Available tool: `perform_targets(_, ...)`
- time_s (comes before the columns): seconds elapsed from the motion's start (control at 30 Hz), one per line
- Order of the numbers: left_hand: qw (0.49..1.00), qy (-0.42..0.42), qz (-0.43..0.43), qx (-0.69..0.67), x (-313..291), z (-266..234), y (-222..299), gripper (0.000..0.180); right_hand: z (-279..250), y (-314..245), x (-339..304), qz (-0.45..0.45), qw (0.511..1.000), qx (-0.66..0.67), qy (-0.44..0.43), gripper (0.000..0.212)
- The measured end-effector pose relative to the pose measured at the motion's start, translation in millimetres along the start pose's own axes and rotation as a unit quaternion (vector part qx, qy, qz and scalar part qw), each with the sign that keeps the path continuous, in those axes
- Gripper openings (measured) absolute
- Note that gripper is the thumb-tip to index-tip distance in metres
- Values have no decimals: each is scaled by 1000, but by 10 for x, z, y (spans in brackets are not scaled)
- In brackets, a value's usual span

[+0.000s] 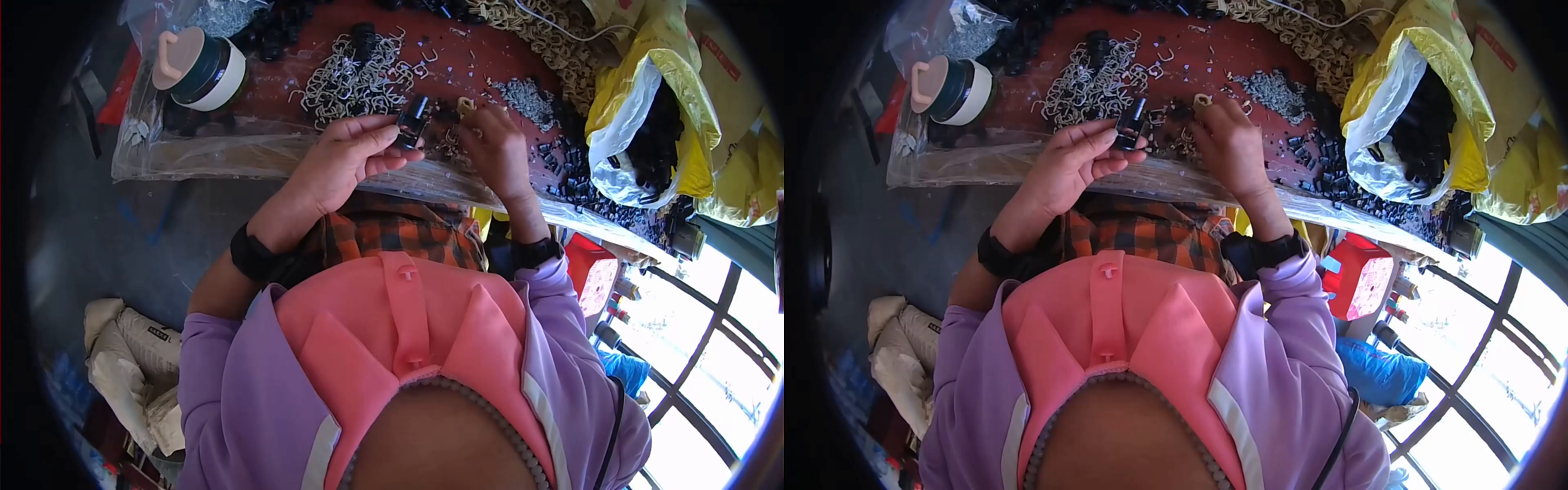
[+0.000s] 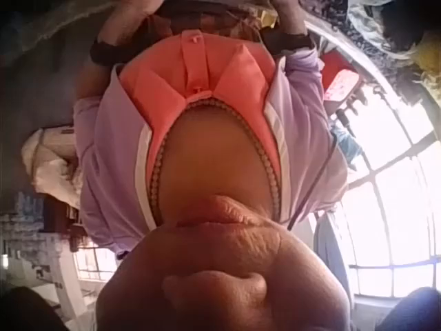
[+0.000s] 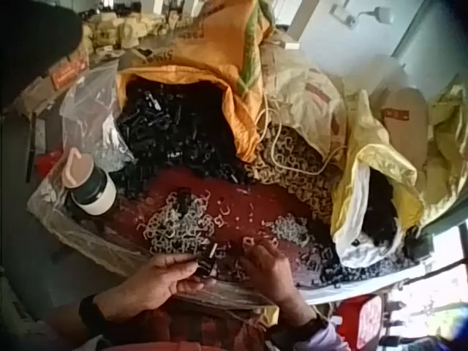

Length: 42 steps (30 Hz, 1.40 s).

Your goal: The person assembles components by hand by fitting a white internal part into a black plastic housing and then inserting a small metal clip into the assembly. They repeat this process multiple times, picking parts from piles on the table and placing finished units aside.

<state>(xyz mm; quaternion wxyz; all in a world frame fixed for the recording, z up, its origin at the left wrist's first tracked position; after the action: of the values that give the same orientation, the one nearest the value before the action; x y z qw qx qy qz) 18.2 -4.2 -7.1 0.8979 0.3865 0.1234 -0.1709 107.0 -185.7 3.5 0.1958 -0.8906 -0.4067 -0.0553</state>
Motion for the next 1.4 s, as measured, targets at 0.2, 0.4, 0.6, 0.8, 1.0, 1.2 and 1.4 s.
perform_targets(0.2,1000,19,8,-10,6,21,-9,22,63,31,104,68,997,10,43,12)
perform_targets(0.4,999,31,24,-17,0,30,1,22,10,-30,2,239,870,430,12,9)
perform_targets(0.6,999,22,32,-8,-23,126,19,25,-147,-467,92,166,843,511,-18,12)
perform_targets(0.8,999,21,34,-7,-45,147,1,29,-120,-511,79,159,851,500,-3,13)
perform_targets(1.0,1000,27,-7,-7,-39,120,-36,25,-190,-411,127,91,899,424,-61,12)
perform_targets(1.2,999,6,-44,-6,-13,143,-37,22,-264,-356,200,64,877,462,-114,13)
perform_targets(1.4,998,-2,-58,-12,40,111,-117,23,-155,-339,138,84,881,460,-78,12)
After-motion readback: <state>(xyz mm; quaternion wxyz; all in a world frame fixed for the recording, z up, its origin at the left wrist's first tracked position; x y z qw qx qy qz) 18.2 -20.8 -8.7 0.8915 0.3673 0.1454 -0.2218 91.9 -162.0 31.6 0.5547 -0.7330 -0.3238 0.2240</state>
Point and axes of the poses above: each hand's wrist, its own x-axis towards the middle knuckle, its own z-axis out of the palm, y = z × x, the point moved 2 cm from there along x, towards the middle knuckle
